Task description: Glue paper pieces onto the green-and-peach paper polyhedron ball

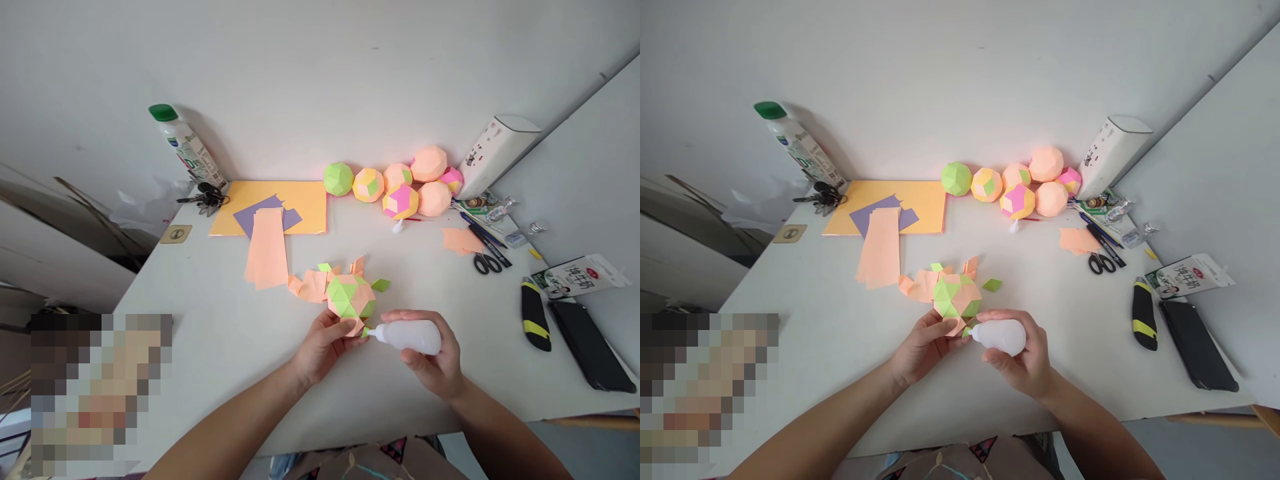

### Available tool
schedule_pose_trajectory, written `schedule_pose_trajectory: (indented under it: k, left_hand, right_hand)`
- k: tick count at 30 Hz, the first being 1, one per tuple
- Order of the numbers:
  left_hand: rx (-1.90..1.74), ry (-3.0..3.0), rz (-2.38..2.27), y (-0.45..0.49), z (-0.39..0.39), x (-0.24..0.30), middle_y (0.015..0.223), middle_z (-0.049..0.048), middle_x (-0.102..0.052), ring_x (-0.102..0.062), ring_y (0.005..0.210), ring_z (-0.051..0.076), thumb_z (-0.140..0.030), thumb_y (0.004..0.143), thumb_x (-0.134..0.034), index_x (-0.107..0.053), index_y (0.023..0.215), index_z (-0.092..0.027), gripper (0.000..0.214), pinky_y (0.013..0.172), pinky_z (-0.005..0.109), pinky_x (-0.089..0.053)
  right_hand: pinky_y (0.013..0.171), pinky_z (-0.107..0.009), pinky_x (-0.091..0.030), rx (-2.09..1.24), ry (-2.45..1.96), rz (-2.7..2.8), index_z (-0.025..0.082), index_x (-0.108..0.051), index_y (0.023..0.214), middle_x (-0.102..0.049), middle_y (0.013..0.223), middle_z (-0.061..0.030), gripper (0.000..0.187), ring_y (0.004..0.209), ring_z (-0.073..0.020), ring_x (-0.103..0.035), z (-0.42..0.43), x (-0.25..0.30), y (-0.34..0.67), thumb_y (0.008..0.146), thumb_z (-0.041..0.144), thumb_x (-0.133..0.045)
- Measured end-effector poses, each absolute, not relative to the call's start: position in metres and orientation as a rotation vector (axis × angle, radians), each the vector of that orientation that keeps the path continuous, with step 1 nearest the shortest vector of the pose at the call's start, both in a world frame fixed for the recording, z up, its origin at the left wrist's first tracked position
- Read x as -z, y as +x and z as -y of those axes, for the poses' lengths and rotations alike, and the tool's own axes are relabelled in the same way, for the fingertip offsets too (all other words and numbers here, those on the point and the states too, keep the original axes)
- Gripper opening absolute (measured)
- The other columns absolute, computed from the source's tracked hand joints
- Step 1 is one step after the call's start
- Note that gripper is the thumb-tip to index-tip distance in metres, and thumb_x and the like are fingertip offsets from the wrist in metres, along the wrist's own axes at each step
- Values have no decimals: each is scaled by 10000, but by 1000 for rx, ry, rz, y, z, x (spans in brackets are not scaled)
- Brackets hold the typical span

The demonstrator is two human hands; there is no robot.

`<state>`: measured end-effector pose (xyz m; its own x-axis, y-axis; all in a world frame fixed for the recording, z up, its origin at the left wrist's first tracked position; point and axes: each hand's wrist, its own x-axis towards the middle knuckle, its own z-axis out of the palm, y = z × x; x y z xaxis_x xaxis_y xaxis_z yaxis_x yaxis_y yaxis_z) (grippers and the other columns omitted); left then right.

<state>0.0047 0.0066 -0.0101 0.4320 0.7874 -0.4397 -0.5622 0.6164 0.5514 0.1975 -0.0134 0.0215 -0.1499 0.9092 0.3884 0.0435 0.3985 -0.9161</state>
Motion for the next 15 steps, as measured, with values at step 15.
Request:
schedule_pose_trajectory:
  k: [15]
  left_hand:
    - [-861, 359, -718, 4, -7, 11, 812, 28, -596, -593, 827, 151, -204, 755, -728, -647, 962, -157, 227, 862, 345, -528]
  right_hand:
    - [660, -313, -582, -921, -965, 1507, 226, -572, 1096, -712, 1014, -111, 350, 885, -229, -692, 16, -20, 198, 825, 421, -677]
